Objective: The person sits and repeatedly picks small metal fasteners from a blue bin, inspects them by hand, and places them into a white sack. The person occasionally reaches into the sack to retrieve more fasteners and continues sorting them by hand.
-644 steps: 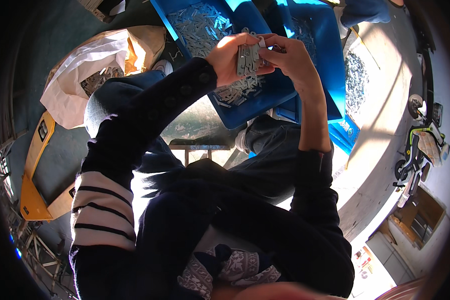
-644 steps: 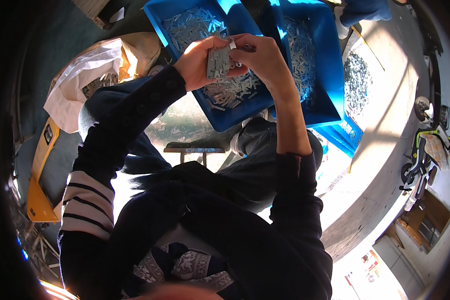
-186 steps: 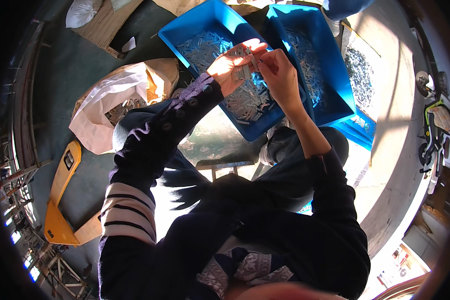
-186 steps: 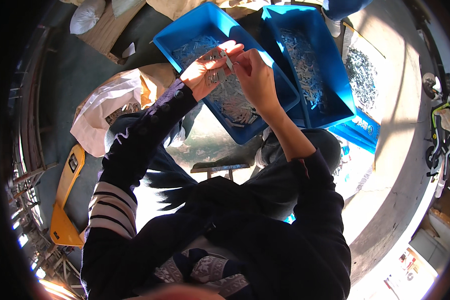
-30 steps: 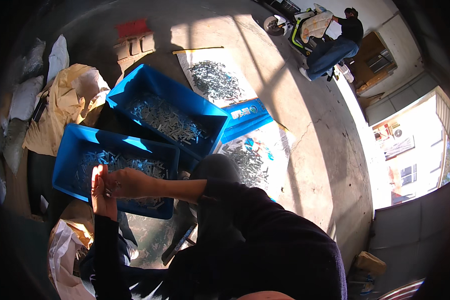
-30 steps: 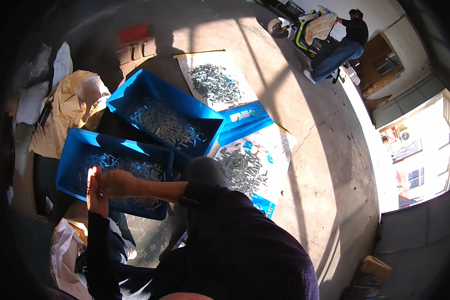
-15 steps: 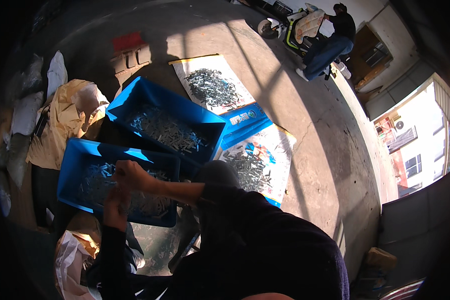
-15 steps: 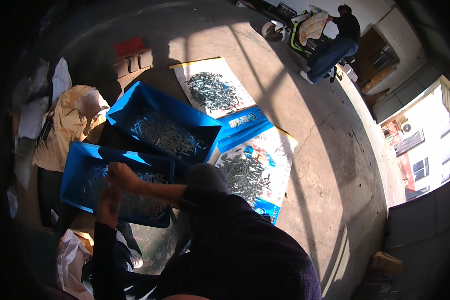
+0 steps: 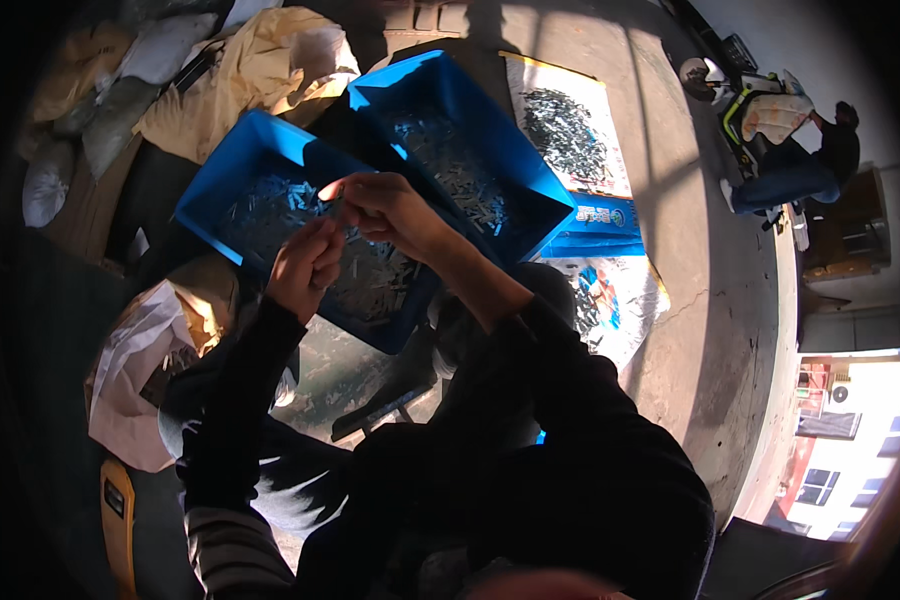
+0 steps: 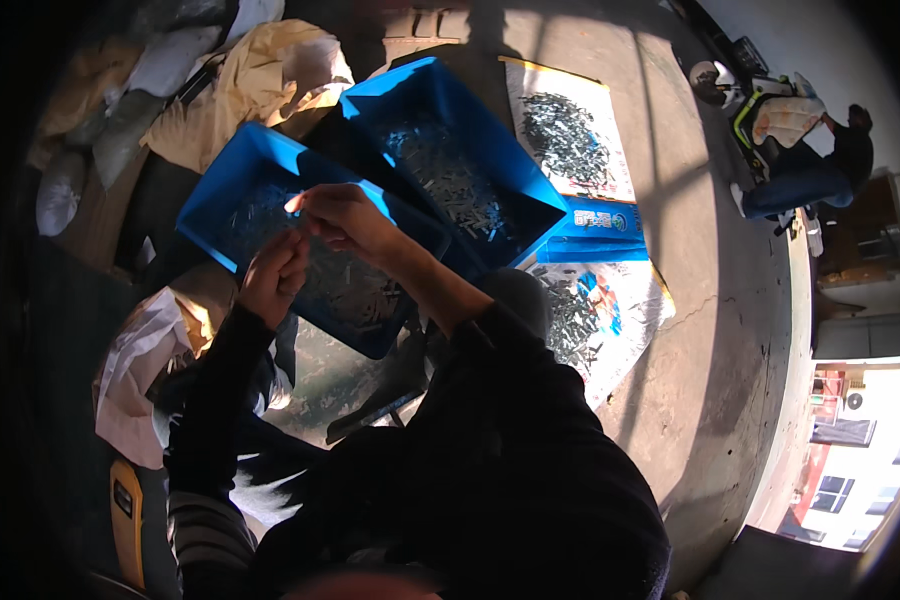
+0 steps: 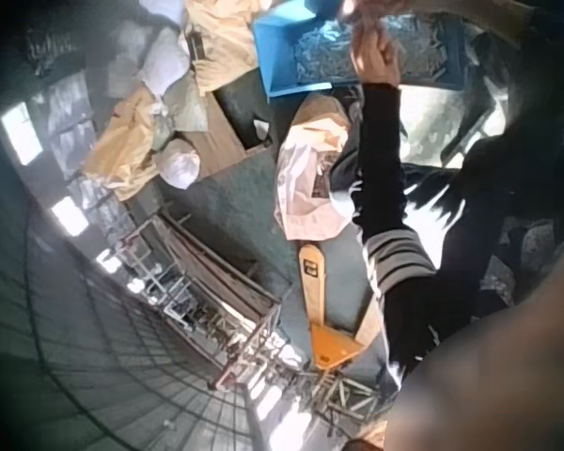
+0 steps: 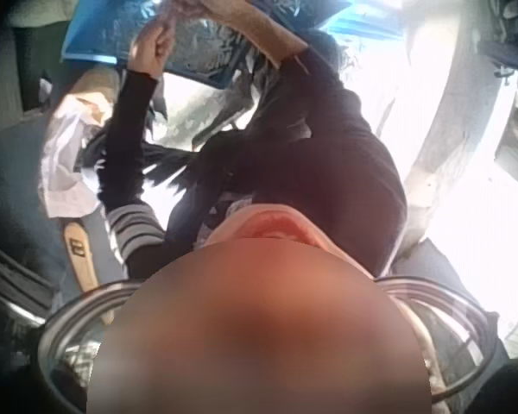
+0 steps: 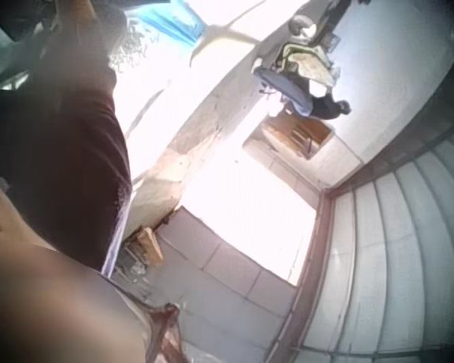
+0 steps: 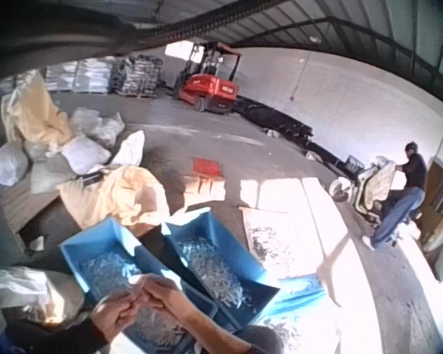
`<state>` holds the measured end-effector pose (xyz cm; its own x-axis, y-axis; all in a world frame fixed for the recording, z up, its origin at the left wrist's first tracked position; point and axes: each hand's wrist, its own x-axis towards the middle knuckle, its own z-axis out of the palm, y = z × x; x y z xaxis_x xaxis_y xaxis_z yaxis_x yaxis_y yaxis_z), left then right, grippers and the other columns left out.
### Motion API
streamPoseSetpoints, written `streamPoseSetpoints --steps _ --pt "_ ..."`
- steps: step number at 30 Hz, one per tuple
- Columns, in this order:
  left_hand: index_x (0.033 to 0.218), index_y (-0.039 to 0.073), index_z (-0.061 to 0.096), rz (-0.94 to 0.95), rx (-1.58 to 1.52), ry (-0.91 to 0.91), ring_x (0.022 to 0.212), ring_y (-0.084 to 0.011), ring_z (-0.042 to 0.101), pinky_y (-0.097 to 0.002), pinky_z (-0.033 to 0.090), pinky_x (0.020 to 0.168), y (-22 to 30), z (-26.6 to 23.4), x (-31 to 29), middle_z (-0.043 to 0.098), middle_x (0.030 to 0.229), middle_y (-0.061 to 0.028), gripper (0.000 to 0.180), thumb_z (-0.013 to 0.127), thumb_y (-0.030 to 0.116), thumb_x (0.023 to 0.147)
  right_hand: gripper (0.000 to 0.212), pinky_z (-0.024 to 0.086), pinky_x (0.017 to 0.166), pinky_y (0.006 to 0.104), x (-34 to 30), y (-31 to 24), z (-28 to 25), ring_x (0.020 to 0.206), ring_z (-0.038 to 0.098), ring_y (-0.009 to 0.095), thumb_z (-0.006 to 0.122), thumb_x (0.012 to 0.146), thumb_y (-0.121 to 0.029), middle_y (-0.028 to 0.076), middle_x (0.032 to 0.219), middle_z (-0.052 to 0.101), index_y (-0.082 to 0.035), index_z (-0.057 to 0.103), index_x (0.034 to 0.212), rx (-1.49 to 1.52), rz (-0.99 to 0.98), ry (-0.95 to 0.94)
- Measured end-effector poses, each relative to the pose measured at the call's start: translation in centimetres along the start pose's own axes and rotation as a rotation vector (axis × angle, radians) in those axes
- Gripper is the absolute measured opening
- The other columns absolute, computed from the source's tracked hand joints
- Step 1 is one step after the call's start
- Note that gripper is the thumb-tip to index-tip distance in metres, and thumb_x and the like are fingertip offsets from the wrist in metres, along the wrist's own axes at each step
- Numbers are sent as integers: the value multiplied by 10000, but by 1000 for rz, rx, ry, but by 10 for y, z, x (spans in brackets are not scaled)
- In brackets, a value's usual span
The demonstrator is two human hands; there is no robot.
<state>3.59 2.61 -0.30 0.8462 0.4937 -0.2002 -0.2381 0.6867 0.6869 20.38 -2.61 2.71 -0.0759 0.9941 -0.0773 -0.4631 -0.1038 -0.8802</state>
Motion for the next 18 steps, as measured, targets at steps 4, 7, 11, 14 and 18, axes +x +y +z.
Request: streamPoseSetpoints --steps 4,7,11,14,18 --pt "913 48 487 65 -56 80 492 -32 327 -178 259 425 7 14 -17 497 735 -25 102 462 131 858 299 218 404 151 -8 -5 19 442 275 11 440 854 -168 -24 657 452 13 469 1091 -8 52 7" --pt "907 59 480 30 -65 140 492 -20 299 -161 236 417 12 24 -21 439 685 17 105 445 152 874 200 224 402 151 -9 -5 25 434 268 3 476 852 -143 -28 656 465 -23 496 1011 -11 76 54" --pt "972 31 487 -30 -82 176 492 -23 295 -164 236 418 13 24 -24 417 670 21 172 434 166 880 138 225 391 142 -8 0 24 430 285 -1 500 844 -132 -15 662 501 -41 523 946 -56 41 43" --pt "1062 -21 470 -71 -90 47 507 -43 349 -166 309 444 13 18 -25 470 714 -15 291 408 206 891 144 221 376 153 -8 3 22 421 294 3 515 841 -167 -26 578 463 -42 558 898 -203 -16 77" --pt "1082 -46 440 -51 -222 269 763 -168 570 -255 487 687 9 11 -22 544 1005 -147 313 364 193 895 192 203 364 165 -9 -3 17 383 271 20 506 844 -197 -37 492 366 -18 574 859 -282 24 231"
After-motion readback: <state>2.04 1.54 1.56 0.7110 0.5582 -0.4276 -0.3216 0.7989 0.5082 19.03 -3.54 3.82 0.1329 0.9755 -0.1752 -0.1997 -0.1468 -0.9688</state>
